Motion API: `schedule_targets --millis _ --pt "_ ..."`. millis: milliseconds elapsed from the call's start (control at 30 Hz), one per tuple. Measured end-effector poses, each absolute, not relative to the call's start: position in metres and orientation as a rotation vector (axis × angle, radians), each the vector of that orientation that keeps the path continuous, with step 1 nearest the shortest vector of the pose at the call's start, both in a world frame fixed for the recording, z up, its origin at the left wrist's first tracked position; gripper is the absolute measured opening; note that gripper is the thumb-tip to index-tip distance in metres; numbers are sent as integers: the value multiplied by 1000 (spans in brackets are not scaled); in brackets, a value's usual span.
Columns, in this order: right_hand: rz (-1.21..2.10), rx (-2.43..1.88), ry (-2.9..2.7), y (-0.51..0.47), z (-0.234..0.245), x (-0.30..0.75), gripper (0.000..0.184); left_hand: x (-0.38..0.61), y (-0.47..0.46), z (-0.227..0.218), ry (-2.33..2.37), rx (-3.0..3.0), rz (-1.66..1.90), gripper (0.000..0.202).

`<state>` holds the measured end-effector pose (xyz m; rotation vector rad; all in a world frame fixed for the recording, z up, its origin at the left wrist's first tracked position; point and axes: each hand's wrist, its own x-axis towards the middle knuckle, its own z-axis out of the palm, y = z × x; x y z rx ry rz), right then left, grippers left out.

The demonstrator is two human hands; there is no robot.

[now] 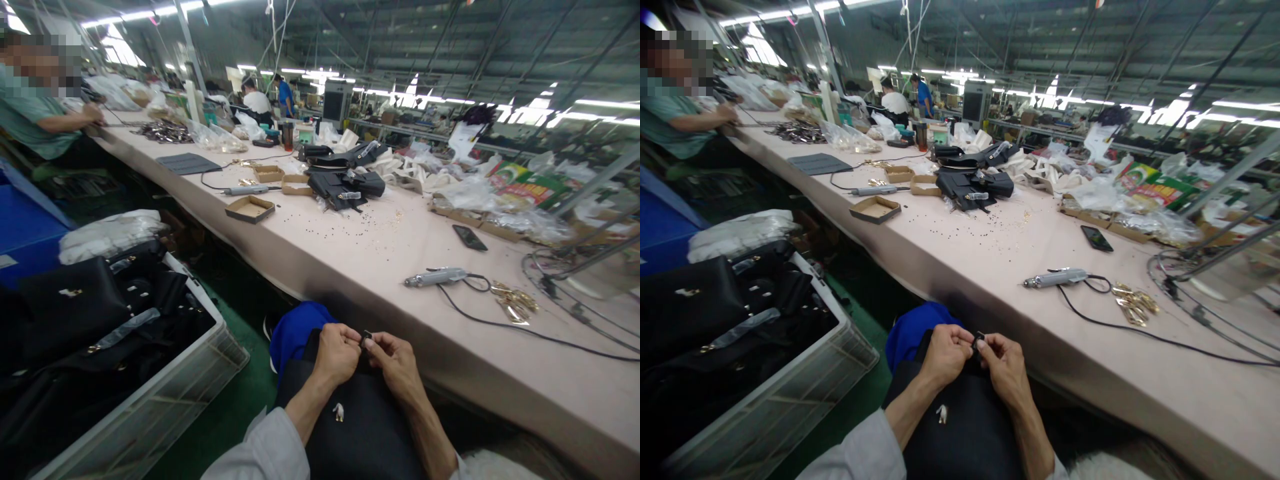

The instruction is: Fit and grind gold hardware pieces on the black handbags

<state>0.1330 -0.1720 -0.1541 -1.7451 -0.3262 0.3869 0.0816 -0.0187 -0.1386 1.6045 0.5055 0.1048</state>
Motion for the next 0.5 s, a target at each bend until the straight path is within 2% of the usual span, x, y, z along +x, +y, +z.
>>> schedule_targets --millis 267,500 --pt "473 -1778 -325 -169 -156 136 43 84 -19 -141 497 1617 87 17" --pt "440 -1834 -392 -167 -151 131 27 87 -17 -152 515 1585 70 17"
